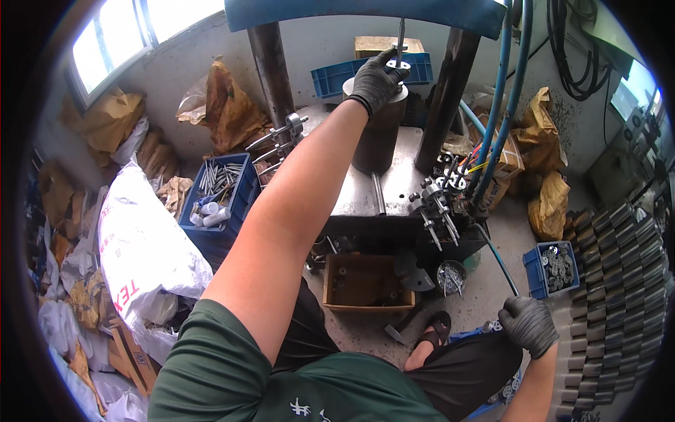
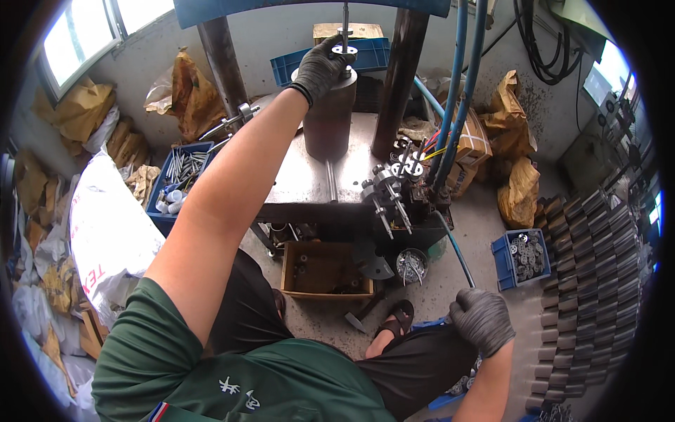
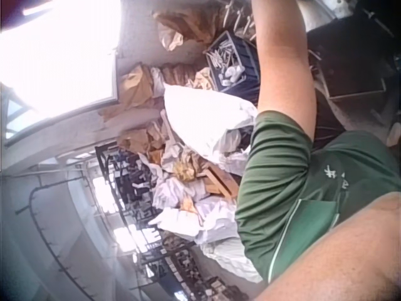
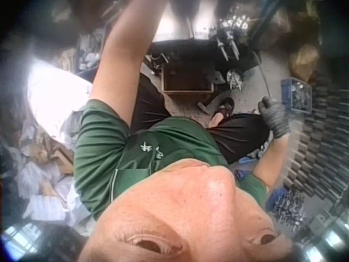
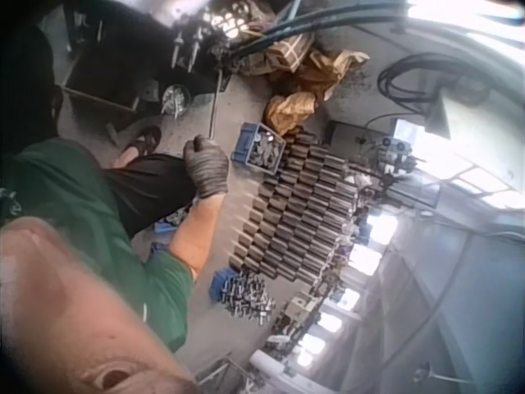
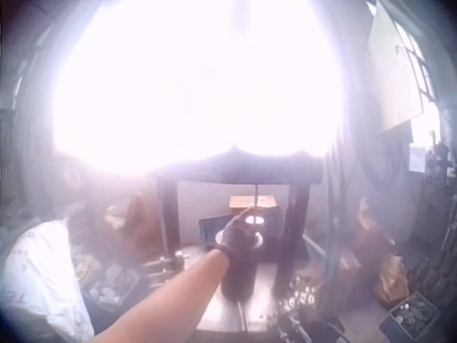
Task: Operating a mechanical press or assembly station to process small metal components.
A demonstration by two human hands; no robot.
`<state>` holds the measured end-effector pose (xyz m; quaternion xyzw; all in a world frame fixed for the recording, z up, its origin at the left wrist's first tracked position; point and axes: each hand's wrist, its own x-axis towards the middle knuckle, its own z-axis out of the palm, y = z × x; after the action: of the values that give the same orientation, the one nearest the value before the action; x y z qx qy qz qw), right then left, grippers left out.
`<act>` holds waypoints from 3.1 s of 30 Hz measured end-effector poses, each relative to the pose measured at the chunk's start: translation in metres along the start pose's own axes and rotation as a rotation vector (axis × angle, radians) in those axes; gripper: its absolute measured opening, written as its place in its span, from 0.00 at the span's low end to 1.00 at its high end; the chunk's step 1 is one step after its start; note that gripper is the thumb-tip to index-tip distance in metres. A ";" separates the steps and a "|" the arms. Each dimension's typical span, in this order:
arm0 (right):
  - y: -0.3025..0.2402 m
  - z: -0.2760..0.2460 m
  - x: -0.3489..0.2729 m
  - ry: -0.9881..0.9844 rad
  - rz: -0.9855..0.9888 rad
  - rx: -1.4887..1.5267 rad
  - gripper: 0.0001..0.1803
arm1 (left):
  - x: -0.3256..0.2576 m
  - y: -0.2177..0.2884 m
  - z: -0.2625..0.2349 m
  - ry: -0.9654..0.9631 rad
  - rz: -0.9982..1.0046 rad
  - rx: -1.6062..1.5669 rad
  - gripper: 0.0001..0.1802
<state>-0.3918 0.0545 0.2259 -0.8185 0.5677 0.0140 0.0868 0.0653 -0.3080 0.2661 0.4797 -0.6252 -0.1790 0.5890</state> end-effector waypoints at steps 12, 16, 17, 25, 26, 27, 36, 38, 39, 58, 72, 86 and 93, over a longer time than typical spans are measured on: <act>0.008 -0.035 0.015 0.221 0.006 0.296 0.16 | -0.026 0.040 -0.004 -0.015 0.027 0.065 0.32; 0.008 -0.048 0.042 0.569 -0.048 0.298 0.11 | -0.016 0.028 -0.014 -0.023 -0.075 -0.068 0.29; 0.011 -0.053 0.050 0.813 -0.132 0.264 0.11 | -0.018 0.033 -0.011 -0.062 -0.105 -0.161 0.28; 0.035 -0.120 0.150 1.143 -0.246 0.076 0.13 | -0.027 0.048 -0.014 -0.073 -0.140 -0.222 0.22; 0.042 -0.124 0.157 1.112 -0.236 0.160 0.14 | -0.027 0.050 -0.012 -0.076 -0.141 -0.223 0.22; 0.050 -0.124 0.160 1.080 -0.224 0.243 0.15 | -0.028 0.053 -0.009 -0.068 -0.139 -0.237 0.22; 0.036 -0.069 0.062 0.340 -0.028 0.130 0.19 | -0.028 0.048 -0.014 -0.034 -0.118 -0.186 0.22; 0.008 -0.048 0.030 0.014 -0.035 0.156 0.16 | -0.027 0.043 -0.017 -0.013 -0.080 -0.153 0.23; 0.002 -0.038 0.019 -0.088 -0.006 0.134 0.15 | -0.026 0.042 -0.016 0.004 -0.028 -0.045 0.23; 0.008 -0.025 0.008 -0.097 -0.012 0.114 0.17 | -0.012 0.022 -0.012 0.003 -0.020 0.069 0.28; 0.010 -0.024 0.009 -0.031 -0.011 0.198 0.16 | -0.016 0.030 -0.008 -0.025 -0.095 -0.055 0.21; 0.010 -0.021 0.006 0.183 -0.031 0.301 0.16 | -0.019 0.036 -0.012 -0.007 -0.056 0.080 0.23; 0.018 -0.023 0.012 -0.015 -0.042 0.232 0.14 | -0.015 0.029 -0.013 -0.008 -0.071 0.038 0.23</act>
<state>-0.4056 0.0333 0.2449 -0.8144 0.5478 -0.0475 0.1856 0.0633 -0.2779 0.2838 0.5119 -0.6135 -0.1901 0.5705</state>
